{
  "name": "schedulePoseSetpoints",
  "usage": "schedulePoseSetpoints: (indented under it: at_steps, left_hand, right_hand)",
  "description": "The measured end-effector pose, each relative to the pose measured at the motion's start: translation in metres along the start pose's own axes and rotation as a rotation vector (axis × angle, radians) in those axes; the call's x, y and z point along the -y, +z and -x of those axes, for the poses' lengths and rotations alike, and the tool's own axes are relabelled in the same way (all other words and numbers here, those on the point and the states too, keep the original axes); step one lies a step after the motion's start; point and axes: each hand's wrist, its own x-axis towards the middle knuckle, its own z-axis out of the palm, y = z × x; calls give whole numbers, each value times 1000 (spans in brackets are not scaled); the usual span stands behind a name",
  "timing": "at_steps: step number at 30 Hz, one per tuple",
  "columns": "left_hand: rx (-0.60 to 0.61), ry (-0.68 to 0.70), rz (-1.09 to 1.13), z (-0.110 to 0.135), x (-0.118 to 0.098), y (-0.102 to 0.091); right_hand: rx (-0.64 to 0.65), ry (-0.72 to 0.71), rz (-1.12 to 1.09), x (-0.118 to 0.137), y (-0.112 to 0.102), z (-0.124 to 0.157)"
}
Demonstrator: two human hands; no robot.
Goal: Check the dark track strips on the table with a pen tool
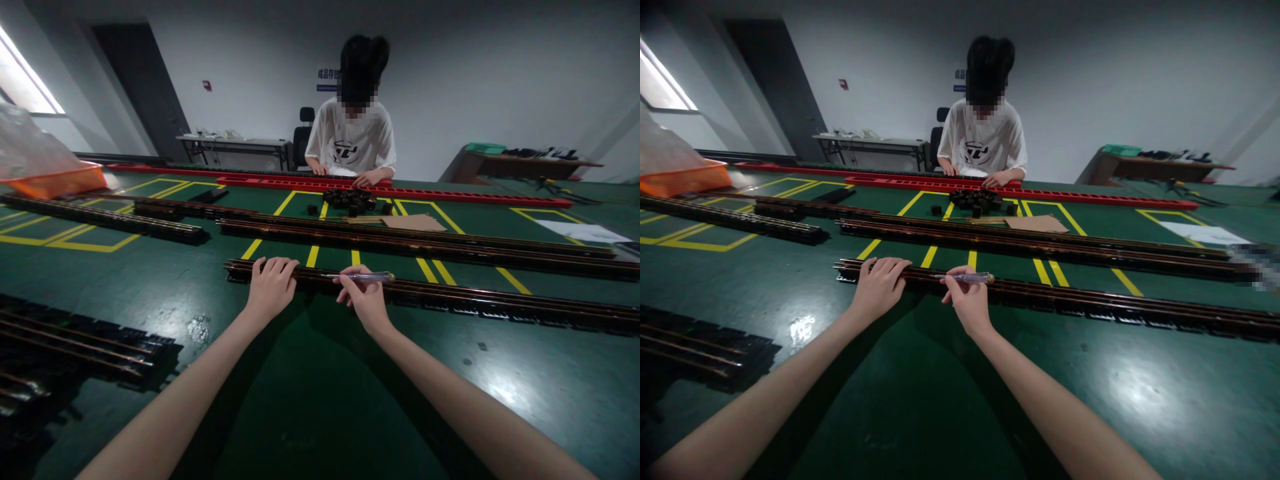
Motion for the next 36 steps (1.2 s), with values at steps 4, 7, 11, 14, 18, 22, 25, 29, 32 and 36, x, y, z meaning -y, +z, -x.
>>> schedulePoseSetpoints:
  at_steps: [4, 7, 11, 14, 18, 22, 25, 29, 32, 36]
  left_hand:
    - [0, -5, -6, 0, 0, 0]
    - [0, -2, -11, 0, 0, -1]
    - [3, 4, -24, -1, -1, -2]
    - [3, 10, -22, 0, -1, -2]
    - [23, 22, 25, -1, 1, -1]
    - [58, 30, 95, -2, 4, 0]
    - [87, 18, 121, -3, 5, -1]
    - [122, 8, 135, -3, 5, -3]
    - [133, 12, 124, -4, 5, -4]
    - [143, 11, 101, -4, 4, -5]
  right_hand:
    - [-11, 3, -8, 1, 0, 1]
    - [-26, 9, -14, 1, 0, 1]
    - [-60, 1, -21, -1, 0, 0]
    - [-65, -11, -24, -2, 0, 0]
    - [2, -17, 1, -1, 0, 1]
    - [17, -22, -2, -2, 0, 1]
    - [18, -27, -14, -3, 0, 0]
    - [19, -30, -29, -2, 0, 0]
    - [19, -17, -28, -1, 0, 0]
    - [8, -1, -27, 0, -1, 0]
